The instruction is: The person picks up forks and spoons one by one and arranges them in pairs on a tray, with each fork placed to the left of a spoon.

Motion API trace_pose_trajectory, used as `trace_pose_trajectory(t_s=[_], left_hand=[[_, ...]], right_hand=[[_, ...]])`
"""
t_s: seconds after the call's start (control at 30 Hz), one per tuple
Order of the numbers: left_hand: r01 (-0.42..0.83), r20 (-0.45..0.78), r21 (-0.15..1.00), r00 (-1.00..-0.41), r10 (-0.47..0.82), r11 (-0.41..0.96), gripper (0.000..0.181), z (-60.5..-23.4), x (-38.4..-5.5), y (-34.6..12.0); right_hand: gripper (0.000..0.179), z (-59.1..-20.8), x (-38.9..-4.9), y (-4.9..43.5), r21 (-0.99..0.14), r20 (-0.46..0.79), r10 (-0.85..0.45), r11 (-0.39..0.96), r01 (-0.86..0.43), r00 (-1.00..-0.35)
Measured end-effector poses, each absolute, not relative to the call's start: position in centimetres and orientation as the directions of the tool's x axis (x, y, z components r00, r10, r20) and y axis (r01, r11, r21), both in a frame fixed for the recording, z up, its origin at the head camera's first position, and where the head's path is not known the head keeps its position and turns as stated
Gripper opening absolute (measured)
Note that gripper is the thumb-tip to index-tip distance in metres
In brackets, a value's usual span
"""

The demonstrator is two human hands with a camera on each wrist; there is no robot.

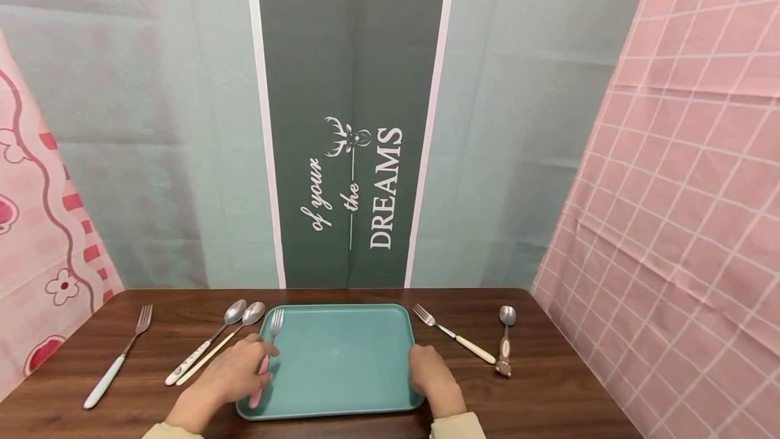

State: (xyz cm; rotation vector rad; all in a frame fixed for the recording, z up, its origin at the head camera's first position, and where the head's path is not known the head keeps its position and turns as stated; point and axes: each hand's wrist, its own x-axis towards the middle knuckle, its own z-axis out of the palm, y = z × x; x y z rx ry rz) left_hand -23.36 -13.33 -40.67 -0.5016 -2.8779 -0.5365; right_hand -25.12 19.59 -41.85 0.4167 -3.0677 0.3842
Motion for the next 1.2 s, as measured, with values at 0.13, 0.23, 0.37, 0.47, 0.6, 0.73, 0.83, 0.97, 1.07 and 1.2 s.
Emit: trace_pose_trajectory(t_s=[0.13,0.23,0.37,0.47,0.6,0.73,0.83,0.97,1.07,1.2], left_hand=[[0.36,0.236,0.294,-0.925,0.298,0.885,0.028,-40.7,-23.3,-13.6],[0.367,0.243,0.263,-0.92,0.307,0.892,0.02,-40.8,-23.4,-13.9],[0.363,0.254,0.222,-0.918,0.306,0.905,0.018,-40.8,-23.5,-14.9],[0.356,0.26,0.207,-0.918,0.299,0.911,0.024,-40.7,-23.7,-15.9],[0.336,0.257,0.218,-0.925,0.278,0.916,0.025,-40.8,-24.1,-17.4],[0.29,0.221,0.225,-0.945,0.242,0.93,0.028,-40.8,-24.1,-18.9],[0.264,0.193,0.239,-0.956,0.221,0.934,0.032,-40.7,-24.1,-20.0],[0.223,0.161,0.285,-0.97,0.183,0.932,0.037,-40.9,-24.2,-21.2],[0.194,0.126,0.301,-0.979,0.162,0.934,0.039,-41.1,-24.3,-22.0],[0.16,0.07,0.294,-0.987,0.145,0.942,0.041,-41.3,-24.6,-22.8]], right_hand=[[0.017,-41.9,-25.1,19.6,-0.247,0.053,-0.259,0.932,-0.264,-0.964],[0.017,-41.8,-25.1,19.7,-0.25,0.062,-0.257,0.931,-0.264,-0.964],[0.017,-41.9,-25.2,19.6,-0.251,0.08,-0.265,0.928,-0.277,-0.961],[0.017,-41.9,-25.2,19.6,-0.252,0.077,-0.266,0.927,-0.277,-0.961],[0.017,-41.9,-25.3,19.5,-0.251,0.06,-0.26,0.931,-0.266,-0.964],[0.017,-41.9,-25.3,19.5,-0.255,0.054,-0.257,0.931,-0.262,-0.965],[0.017,-42.0,-25.3,19.5,-0.259,0.058,-0.257,0.929,-0.263,-0.965],[0.018,-42.1,-25.3,19.4,-0.26,0.058,-0.254,0.93,-0.261,-0.965],[0.018,-42.1,-25.4,19.3,-0.256,0.056,-0.251,0.932,-0.257,-0.966],[0.017,-42.0,-25.4,19.2,-0.255,0.048,-0.239,0.936,-0.243,-0.97]])
